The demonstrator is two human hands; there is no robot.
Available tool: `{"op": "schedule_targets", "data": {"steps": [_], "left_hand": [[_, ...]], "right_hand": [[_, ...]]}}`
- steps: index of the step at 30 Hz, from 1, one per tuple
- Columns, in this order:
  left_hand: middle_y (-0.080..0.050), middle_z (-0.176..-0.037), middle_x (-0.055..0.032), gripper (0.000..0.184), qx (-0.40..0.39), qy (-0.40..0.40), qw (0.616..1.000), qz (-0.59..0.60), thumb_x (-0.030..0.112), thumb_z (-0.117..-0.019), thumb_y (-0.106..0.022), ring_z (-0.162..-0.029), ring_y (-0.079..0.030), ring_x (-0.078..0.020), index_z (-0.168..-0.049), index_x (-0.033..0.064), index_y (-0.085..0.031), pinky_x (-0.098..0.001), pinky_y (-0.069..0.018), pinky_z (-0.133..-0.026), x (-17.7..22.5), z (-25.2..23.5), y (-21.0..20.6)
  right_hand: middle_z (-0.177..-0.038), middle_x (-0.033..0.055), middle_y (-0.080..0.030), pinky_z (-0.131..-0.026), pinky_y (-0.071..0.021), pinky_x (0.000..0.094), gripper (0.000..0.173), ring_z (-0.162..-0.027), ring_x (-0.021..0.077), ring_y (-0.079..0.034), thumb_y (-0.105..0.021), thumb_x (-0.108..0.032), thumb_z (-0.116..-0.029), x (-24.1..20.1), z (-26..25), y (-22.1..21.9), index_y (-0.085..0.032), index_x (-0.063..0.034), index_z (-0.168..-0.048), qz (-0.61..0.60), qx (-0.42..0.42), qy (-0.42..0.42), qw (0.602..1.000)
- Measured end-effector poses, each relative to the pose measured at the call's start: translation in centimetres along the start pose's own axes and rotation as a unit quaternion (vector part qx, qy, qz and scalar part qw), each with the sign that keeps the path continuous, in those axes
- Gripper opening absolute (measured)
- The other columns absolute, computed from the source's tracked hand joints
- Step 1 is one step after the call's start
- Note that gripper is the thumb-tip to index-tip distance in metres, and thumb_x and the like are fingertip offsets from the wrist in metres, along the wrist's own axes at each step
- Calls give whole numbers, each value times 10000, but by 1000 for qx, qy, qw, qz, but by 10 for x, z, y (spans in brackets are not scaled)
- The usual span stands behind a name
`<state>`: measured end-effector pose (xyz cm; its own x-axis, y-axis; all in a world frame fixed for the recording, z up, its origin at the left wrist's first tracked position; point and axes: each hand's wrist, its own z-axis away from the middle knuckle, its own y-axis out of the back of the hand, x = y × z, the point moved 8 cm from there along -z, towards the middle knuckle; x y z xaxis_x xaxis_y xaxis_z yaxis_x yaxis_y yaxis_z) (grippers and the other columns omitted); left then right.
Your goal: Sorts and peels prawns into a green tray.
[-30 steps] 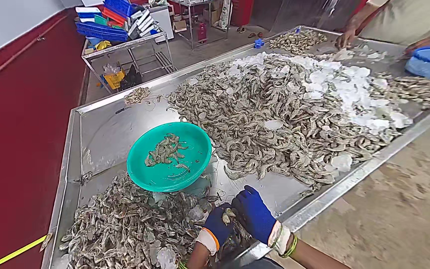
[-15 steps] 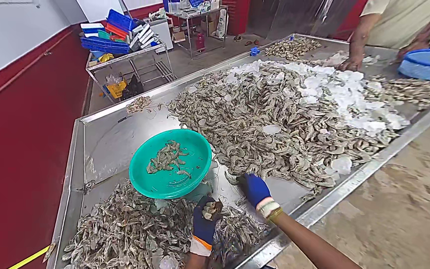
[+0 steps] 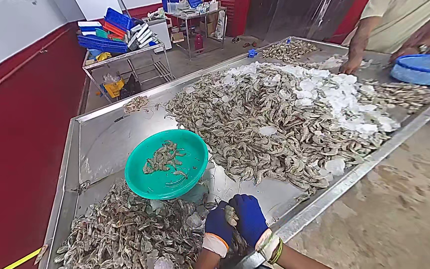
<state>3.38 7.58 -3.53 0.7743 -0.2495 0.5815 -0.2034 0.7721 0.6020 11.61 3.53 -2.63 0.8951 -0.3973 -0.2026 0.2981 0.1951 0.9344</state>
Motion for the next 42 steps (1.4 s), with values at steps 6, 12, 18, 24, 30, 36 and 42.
{"op": "schedule_targets", "data": {"steps": [6, 12, 18, 24, 30, 36, 42], "left_hand": [[-634, -1270, -241, 489, -63, -84, 986, 131, -49, -895, -655, -1145, -645, -306, -1374, -22, -559, -456, -511, -1018, -9, 4, 2], [-675, -1115, -177, 392, 30, -185, 950, 250, -71, -807, -721, -1024, -655, -170, -1187, -76, -626, -329, -536, -948, -22, -2, 10], [-735, -1138, -108, 392, 149, -125, 949, 247, -37, -832, -697, -1031, -696, -159, -1216, 36, -712, -362, -543, -981, -30, -4, 25], [-623, -1414, -135, 582, 110, -112, 972, 175, 18, -902, -668, -1299, -603, -227, -1470, 85, -558, -406, -441, -1148, -29, -16, 6], [-694, -1233, -191, 440, 55, -18, 993, 102, 56, -905, -685, -1178, -661, -309, -1339, 33, -617, -493, -493, -1063, -15, -10, -9], [-618, -1270, -256, 465, -32, 23, 971, 234, 10, -984, -607, -1142, -630, -270, -1416, -89, -467, -398, -498, -1025, -16, 8, -2], [-597, -1309, -273, 535, 11, 19, 962, 271, -9, -948, -652, -1171, -625, -273, -1435, -97, -449, -389, -500, -1035, -31, 14, 17]], "right_hand": [[-1123, 212, -720, -1080, -421, 597, 158, -1164, 406, -647, -623, -37, -935, 30, -11, -3, -738, 9, -1034, 29, -5, 3, 1000], [-1303, 262, -650, -983, -498, 650, 388, -1232, 461, -620, -523, -337, -1060, 61, -75, 20, -669, -46, -1271, -43, -114, -115, 986], [-1324, 313, -607, -992, -502, 635, 366, -1229, 503, -597, -558, -19, -992, 20, -101, -22, -585, 39, -1353, -70, -84, -157, 982], [-1323, 216, -624, -937, -541, 597, 411, -1159, 408, -659, -626, -129, -964, -2, -16, -25, -564, -59, -1365, -119, -163, -60, 978], [-1339, 243, -608, -993, -502, 574, 367, -1222, 439, -607, -555, 33, -972, 3, 7, -10, -614, 10, -1333, -27, -120, -50, 991], [-1255, 226, -655, -956, -498, 615, 275, -1192, 445, -613, -620, -4, -939, 26, -13, -9, -687, -38, -1204, 18, -104, -24, 994], [-1438, 229, -572, -1083, -429, 627, 417, -1327, 460, -535, -620, -177, -1023, 43, -42, 39, -602, -122, -1436, -96, -97, 67, 988]]}}
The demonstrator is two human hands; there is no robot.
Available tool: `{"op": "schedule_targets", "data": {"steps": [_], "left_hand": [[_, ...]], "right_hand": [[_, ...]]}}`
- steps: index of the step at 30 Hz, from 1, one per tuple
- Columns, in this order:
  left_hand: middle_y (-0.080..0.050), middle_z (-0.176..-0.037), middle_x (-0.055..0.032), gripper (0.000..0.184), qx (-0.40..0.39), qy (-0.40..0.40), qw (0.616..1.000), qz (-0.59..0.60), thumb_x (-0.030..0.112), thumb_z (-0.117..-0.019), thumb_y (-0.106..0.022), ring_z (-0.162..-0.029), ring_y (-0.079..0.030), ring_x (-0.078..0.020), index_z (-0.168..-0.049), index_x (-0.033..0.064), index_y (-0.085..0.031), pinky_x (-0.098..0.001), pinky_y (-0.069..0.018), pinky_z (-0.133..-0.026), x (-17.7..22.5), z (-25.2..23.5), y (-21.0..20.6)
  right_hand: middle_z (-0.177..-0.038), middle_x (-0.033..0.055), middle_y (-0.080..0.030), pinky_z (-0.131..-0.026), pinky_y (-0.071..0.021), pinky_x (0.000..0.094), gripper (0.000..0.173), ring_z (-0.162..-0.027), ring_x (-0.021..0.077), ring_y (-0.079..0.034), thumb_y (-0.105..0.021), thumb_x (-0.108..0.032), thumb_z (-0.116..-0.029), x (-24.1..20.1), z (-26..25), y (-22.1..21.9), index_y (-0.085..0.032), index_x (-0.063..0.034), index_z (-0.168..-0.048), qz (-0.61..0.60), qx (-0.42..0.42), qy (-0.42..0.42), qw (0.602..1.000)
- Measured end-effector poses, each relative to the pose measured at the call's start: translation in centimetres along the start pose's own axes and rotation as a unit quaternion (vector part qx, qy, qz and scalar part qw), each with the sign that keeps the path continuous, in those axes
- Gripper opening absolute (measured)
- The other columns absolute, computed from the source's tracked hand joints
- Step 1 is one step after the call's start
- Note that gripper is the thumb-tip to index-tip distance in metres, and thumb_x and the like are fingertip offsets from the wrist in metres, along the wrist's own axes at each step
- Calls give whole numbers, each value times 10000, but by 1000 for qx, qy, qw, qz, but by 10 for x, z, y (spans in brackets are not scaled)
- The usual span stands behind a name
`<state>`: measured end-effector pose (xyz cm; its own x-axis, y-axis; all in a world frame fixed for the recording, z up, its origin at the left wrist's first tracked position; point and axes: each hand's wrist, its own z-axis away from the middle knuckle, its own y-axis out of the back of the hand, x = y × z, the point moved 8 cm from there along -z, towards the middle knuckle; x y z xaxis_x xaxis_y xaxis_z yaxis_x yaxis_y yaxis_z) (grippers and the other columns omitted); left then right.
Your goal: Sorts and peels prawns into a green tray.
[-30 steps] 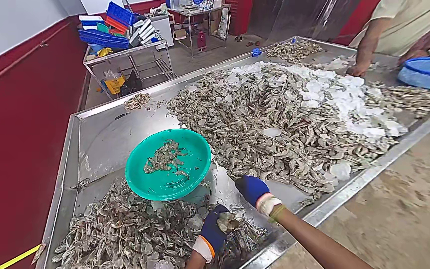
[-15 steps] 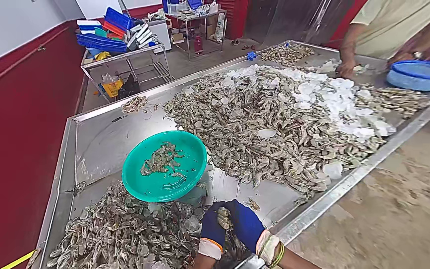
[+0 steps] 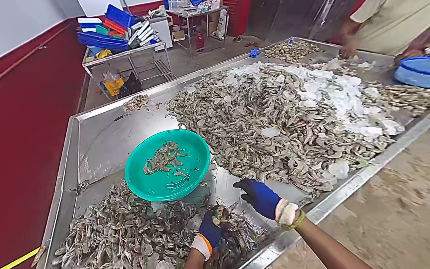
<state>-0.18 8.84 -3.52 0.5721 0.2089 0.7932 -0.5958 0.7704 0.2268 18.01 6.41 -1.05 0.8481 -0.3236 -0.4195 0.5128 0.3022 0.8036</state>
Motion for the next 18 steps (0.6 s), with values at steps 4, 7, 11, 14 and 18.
{"op": "schedule_targets", "data": {"steps": [4, 7, 11, 14, 18], "left_hand": [[-622, -1209, -223, 516, -18, -32, 998, 55, -90, -929, -619, -981, -663, -187, -1422, -78, -466, -329, -571, -877, 6, -4, -1], [-617, -1122, -163, 477, -29, -48, 983, 176, -133, -945, -534, -880, -668, -144, -1410, -87, -434, -321, -603, -784, 2, -2, 4], [-657, -1162, -149, 400, -14, -105, 982, 153, -73, -960, -561, -1009, -647, -72, -1352, -123, -498, -247, -550, -921, -12, -1, 19], [-661, -1172, -143, 470, 4, -183, 977, 106, -61, -871, -667, -1054, -613, -7, -1313, -146, -530, -175, -498, -969, -9, -3, 25], [-680, -958, -45, 447, 45, -183, 968, 165, -158, -719, -718, -834, -650, -8, -1148, -94, -609, -197, -571, -783, 5, -9, 17]], "right_hand": [[-1200, 247, -703, -1080, -423, 632, 304, -1197, 453, -629, -606, -218, -1027, -34, 6, -27, -715, -10, -1220, -31, -2, 131, 991], [-949, 122, -672, -897, -519, 388, 251, -920, 196, -645, -496, -134, -1054, -29, 19, -34, -665, 45, -1101, -283, 9, 122, 951], [-1044, 87, -694, -936, -523, 347, 247, -980, 142, -651, -581, -200, -1034, 3, 27, -25, -676, -2, -1148, -285, -78, 126, 947], [-1305, 255, -650, -1023, -485, 629, 440, -1183, 431, -637, -701, -293, -988, 33, -8, -16, -659, -63, -1361, -59, -63, -14, 996], [-1407, 324, -565, -1099, -390, 669, 408, -1346, 520, -498, -636, -217, -1004, 42, -65, 12, -644, 20, -1337, 33, 95, -206, 973]]}}
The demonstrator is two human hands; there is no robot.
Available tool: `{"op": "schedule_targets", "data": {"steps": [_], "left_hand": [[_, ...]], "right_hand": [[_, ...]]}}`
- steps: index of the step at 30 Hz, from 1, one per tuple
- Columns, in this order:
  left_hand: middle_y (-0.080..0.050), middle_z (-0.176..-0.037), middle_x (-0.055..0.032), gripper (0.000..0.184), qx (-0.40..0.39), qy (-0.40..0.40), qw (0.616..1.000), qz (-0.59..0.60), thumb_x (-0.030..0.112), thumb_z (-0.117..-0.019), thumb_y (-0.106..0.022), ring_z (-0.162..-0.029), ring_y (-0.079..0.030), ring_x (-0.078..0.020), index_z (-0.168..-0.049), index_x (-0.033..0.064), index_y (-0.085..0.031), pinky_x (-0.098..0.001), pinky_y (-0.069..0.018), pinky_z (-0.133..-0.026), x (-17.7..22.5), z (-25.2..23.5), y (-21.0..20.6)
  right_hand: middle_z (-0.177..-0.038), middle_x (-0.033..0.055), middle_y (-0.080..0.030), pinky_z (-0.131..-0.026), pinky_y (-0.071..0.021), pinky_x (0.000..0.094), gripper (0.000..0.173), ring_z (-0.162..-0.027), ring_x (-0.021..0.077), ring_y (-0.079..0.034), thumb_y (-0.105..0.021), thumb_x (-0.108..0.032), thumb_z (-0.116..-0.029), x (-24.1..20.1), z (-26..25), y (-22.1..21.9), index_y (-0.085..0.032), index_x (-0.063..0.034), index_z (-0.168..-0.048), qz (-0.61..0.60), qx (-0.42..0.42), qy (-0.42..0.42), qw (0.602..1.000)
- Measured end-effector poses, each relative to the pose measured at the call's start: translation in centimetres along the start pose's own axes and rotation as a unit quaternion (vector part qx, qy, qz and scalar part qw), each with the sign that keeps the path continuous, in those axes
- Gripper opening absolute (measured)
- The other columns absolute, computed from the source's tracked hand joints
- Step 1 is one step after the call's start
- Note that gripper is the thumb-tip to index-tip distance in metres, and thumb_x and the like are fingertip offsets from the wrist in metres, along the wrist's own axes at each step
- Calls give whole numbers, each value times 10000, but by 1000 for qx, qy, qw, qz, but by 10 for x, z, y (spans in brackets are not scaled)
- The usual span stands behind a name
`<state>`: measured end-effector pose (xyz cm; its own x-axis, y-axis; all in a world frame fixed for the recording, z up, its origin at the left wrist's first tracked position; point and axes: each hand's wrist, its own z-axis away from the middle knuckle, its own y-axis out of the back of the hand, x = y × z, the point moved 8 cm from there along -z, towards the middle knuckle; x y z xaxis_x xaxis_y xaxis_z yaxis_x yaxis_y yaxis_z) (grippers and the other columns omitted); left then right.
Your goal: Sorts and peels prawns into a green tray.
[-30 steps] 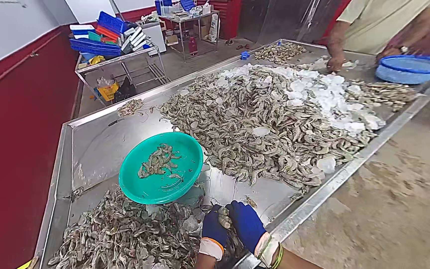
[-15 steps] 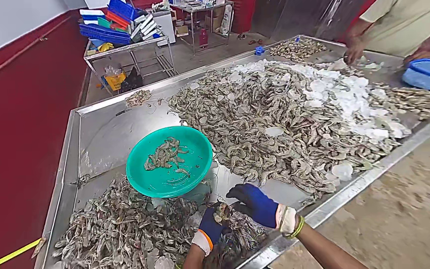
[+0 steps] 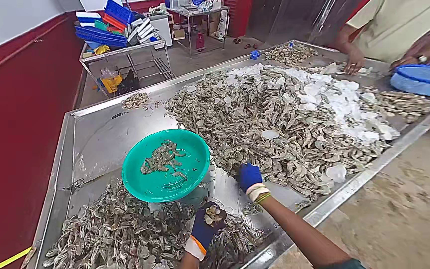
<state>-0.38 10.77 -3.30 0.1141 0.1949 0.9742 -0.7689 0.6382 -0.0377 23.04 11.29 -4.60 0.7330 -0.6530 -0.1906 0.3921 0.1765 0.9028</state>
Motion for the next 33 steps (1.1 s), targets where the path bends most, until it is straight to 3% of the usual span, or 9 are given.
{"op": "schedule_targets", "data": {"steps": [3, 5, 8, 12, 17, 22, 26, 29, 33], "left_hand": [[-722, -987, -71, 380, 33, -22, 997, -64, -116, -760, -679, -846, -673, -47, -1135, -57, -678, -229, -572, -811, -3, -6, -1], [-738, -1130, -125, 381, 55, -22, 986, -153, -51, -828, -689, -1033, -697, -142, -1207, -19, -706, -315, -538, -985, -6, -9, 3], [-643, -1383, -142, 469, 25, -5, 979, -202, 26, -893, -668, -1278, -616, -197, -1362, 33, -644, -362, -454, -1134, -21, -15, -6], [-706, -1267, -126, 489, 35, 10, 980, -196, 25, -893, -676, -1166, -676, -190, -1379, 46, -629, -387, -503, -1078, -28, -9, -29], [-724, -1183, -148, 413, -51, 95, 928, -357, 67, -903, -651, -1133, -685, -294, -1315, 99, -657, -507, -514, -1027, -14, -1, -48], [-706, -1172, -171, 413, -98, 93, 942, -307, 4, -872, -677, -1095, -679, -265, -1283, 38, -656, -458, -519, -1009, -12, -1, -46], [-678, -1049, -101, 376, -75, 48, 994, -63, -103, -888, -603, -892, -662, -82, -1261, -62, -587, -267, -575, -836, -17, 1, -23], [-642, -973, -36, 357, -90, 16, 995, 40, -101, -868, -592, -844, -647, -33, -1220, -77, -543, -230, -579, -796, -20, -3, -29], [-673, -889, -26, 324, -20, -46, 999, -2, -122, -762, -661, -778, -649, -14, -1081, -75, -632, -209, -579, -756, -3, -5, -27]], "right_hand": [[-1341, 365, -570, -1147, -359, 636, 337, -1320, 531, -506, -558, 26, -978, -37, 10, -47, -597, 135, -1294, 47, -8, 34, 998], [-1275, 295, -630, -1173, -317, 631, 311, -1271, 474, -559, -601, 28, -939, -56, 43, -74, -640, 79, -1244, 93, -56, 108, 988], [-1283, 246, -642, -1104, -394, 580, 351, -1248, 421, -582, -606, -11, -952, -62, 94, -74, -623, 45, -1299, 97, -91, 135, 982], [-1311, 216, -641, -1075, -431, 548, 417, -1257, 398, -585, -593, 42, -923, -51, 123, -50, -627, 2, -1336, 76, -62, 108, 989], [-1171, 203, -689, -1048, -431, 564, 334, -1154, 396, -631, -732, -131, -837, -28, 128, -46, -695, 0, -1142, 75, -2, 112, 991], [-1053, 207, -729, -945, -496, 596, 142, -1074, 412, -675, -627, -47, -913, 3, 114, -38, -743, -12, -987, 51, -10, 78, 996], [-1357, 293, -605, -1087, -372, 700, 358, -1334, 501, -511, -606, -274, -997, 85, 71, -13, -703, -12, -1221, 33, -77, -59, 995], [-1328, 312, -628, -1043, -433, 681, 521, -1297, 497, -563, -579, -450, -1016, 105, 30, 1, -679, -8, -1273, 2, -27, -166, 986], [-1294, 284, -653, -1010, -484, 633, 340, -1243, 462, -611, -614, -154, -985, 51, 16, -31, -666, 36, -1261, 4, -43, -148, 988]]}}
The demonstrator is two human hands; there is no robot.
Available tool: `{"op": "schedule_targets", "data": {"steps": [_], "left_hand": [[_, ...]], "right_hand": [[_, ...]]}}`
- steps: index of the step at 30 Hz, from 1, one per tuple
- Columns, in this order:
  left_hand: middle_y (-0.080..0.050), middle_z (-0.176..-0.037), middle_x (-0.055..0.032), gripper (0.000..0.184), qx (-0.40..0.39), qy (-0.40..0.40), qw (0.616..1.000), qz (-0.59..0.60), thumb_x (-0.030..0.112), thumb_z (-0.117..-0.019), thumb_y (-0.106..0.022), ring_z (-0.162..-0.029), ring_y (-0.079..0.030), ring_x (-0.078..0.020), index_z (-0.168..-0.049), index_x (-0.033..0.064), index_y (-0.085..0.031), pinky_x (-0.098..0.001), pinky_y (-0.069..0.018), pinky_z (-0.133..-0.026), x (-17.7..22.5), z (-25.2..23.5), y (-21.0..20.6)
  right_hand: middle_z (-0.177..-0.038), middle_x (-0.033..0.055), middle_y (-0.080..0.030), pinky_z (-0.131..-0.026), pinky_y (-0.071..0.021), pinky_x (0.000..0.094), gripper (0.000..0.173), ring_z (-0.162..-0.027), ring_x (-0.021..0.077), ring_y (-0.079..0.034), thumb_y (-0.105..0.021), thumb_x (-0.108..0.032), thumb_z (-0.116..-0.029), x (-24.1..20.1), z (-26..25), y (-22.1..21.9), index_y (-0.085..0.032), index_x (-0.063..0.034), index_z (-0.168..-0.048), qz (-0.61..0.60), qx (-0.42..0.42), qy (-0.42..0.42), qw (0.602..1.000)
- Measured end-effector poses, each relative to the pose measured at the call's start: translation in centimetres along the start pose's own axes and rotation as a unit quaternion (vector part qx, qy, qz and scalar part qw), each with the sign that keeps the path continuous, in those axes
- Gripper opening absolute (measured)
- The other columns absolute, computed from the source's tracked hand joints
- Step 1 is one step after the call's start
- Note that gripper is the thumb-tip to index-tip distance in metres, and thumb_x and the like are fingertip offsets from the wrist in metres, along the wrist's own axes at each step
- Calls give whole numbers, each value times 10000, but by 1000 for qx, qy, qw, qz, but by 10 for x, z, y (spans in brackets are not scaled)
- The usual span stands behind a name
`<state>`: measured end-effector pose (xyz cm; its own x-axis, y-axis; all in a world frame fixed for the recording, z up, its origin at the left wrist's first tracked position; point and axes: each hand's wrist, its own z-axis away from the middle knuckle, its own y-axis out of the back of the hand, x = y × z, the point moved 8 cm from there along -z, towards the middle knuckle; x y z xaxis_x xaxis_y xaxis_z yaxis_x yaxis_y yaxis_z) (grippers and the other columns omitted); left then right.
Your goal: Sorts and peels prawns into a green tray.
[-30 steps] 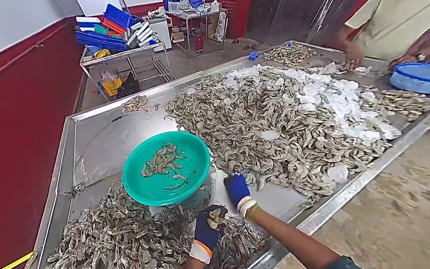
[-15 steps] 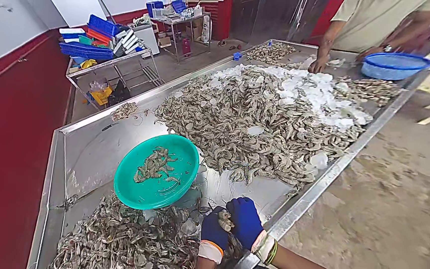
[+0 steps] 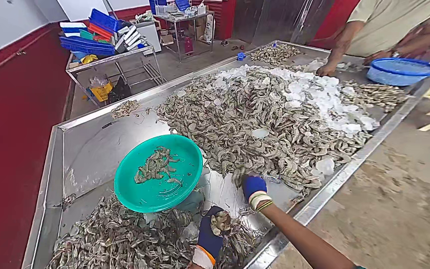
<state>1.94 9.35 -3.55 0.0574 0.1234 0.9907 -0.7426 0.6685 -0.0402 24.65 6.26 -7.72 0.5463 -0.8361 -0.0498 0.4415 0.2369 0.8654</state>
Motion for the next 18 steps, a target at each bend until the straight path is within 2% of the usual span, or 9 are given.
{"op": "schedule_targets", "data": {"steps": [2, 5, 7, 8, 10, 12, 14, 16, 18], "left_hand": [[-717, -922, -68, 324, 22, 3, 996, -86, -74, -784, -677, -811, -683, -66, -1107, -55, -679, -264, -586, -804, 1, 3, 4], [-755, -1052, -114, 358, 27, 19, 980, -196, -18, -803, -725, -963, -720, -166, -1159, 18, -732, -382, -566, -939, 0, 6, 6], [-754, -1095, -108, 360, 40, 11, 981, -191, -11, -816, -722, -1008, -716, -156, -1174, 24, -737, -369, -557, -973, 1, 8, 5], [-756, -1092, -103, 350, 55, 1, 983, -173, -10, -819, -711, -1002, -715, -138, -1167, 19, -739, -349, -560, -970, 0, 9, 4], [-757, -1074, -107, 335, 81, -27, 987, -138, -23, -814, -694, -976, -713, -109, -1145, -9, -737, -315, -566, -952, -1, 13, 5], [-758, -1030, -100, 339, 92, -49, 989, -109, -37, -798, -681, -925, -713, -85, -1134, -31, -726, -286, -577, -912, 1, 16, 6], [-748, -970, -80, 318, 106, -62, 990, -76, -15, -820, -661, -849, -703, -53, -1132, -52, -705, -250, -590, -846, 2, 17, 12], [-724, -953, -73, 280, 135, -48, 989, -44, -28, -838, -647, -825, -680, -26, -1112, -75, -682, -218, -581, -813, 3, 21, 22], [-718, -956, -92, 299, 155, -44, 985, -61, -60, -815, -645, -826, -669, -18, -1110, -103, -672, -207, -569, -811, 4, 25, 34]], "right_hand": [[-1311, 275, -638, -1015, -480, 614, 342, -1257, 462, -593, -610, -55, -963, -21, 30, -17, -636, 27, -1295, 33, -34, 48, 998], [-1316, 251, -636, -1004, -490, 613, 403, -1242, 454, -602, -644, -115, -943, -23, 58, -23, -605, -9, -1330, 23, -49, 75, 996], [-1263, 243, -665, -957, -521, 622, 399, -1179, 434, -650, -601, -170, -974, -5, 57, -13, -585, -37, -1350, -72, -25, 75, 994], [-1251, 249, -675, -956, -522, 629, 403, -1163, 429, -666, -542, -192, -1020, 8, 50, -10, -548, -51, -1397, -128, -25, 76, 989], [-1291, 281, -655, -1010, -484, 639, 451, -1210, 447, -641, -452, -263, -1091, 30, 31, -10, -477, -46, -1485, -189, -52, 79, 978], [-1319, 275, -635, -1026, -467, 635, 470, -1243, 434, -618, -507, -349, -1073, 49, 16, -14, -541, -21, -1407, -135, -78, 76, 985], [-1317, 264, -632, -992, -492, 647, 449, -1216, 446, -624, -640, -391, -989, 67, 13, 2, -657, -42, -1270, -90, -30, 43, 995], [-1311, 261, -646, -980, -493, 670, 389, -1207, 456, -634, -623, -371, -1011, 80, 17, 24, -693, -70, -1247, -88, 10, 11, 996], [-1271, 243, -684, -972, -489, 669, 392, -1208, 438, -646, -566, -390, -1043, 75, 21, 29, -698, -81, -1245, -77, 1, 6, 997]]}}
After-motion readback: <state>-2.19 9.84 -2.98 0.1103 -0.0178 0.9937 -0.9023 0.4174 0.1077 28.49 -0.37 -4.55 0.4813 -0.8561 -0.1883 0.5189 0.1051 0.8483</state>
